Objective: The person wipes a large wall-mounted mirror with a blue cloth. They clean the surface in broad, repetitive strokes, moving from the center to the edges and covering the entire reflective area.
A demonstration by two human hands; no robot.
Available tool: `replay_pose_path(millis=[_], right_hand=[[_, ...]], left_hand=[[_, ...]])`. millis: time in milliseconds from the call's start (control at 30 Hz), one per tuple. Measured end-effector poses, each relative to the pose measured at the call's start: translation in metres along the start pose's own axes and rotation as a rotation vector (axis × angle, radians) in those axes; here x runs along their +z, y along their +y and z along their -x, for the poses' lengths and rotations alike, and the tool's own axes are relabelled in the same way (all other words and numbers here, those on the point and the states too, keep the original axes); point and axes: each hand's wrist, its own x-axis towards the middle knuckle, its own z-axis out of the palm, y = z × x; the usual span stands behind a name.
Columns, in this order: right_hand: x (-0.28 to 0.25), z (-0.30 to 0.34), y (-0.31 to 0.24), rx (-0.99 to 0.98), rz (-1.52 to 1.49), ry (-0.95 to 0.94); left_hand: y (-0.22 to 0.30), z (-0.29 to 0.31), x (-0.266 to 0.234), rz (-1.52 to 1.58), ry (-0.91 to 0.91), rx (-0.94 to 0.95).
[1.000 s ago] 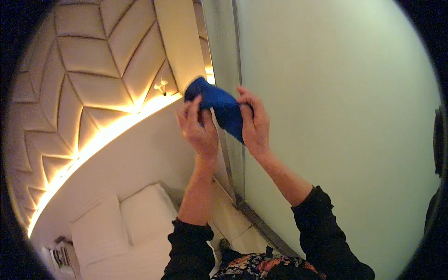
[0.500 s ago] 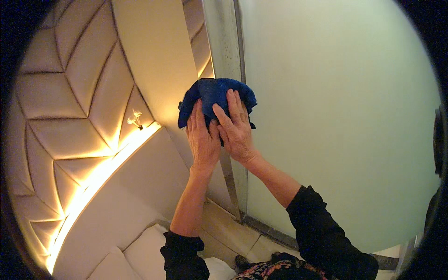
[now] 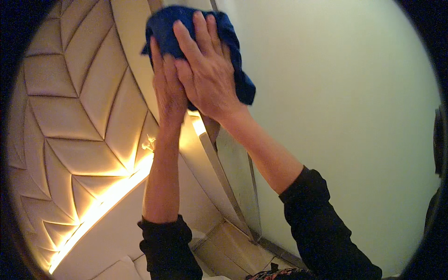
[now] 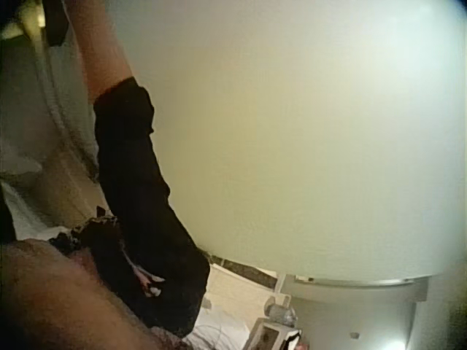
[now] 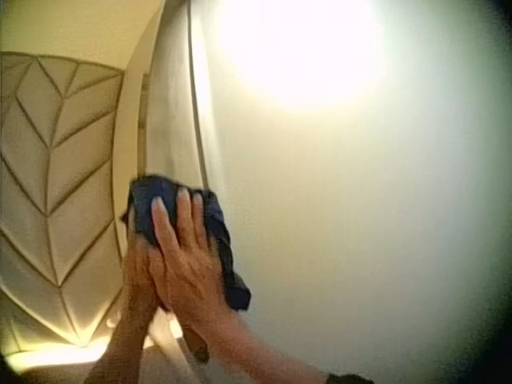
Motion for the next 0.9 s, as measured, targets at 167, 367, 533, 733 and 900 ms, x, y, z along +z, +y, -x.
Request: replay_pose_path(millis=[167, 367, 533, 733, 900], right_hand=[[0.015, -0.019, -0.001, 0.037, -0.027, 0.042], [0.004, 0.004, -0.008, 0.096, -0.068, -0.038], [-0.019, 0.042, -0.021, 0.141, -0.031, -0.170], [-0.016, 0.058, -0.021, 0.087, 0.064, -0.142], [0.004, 0.003, 0.001, -0.011, 0.189, -0.089]], left_hand=[[-0.022, -0.038, -0.009, -0.516, 0.110, 0.538], [-0.039, 0.017, -0.002, -0.260, 0.086, 0.100], [-0.012, 0.086, 0.009, 0.005, 0.094, -0.133], [-0.014, 0.089, -0.011, 0.037, -0.136, -0.396], [-0.013, 0.032, -0.003, 0.044, -0.093, 0.030]])
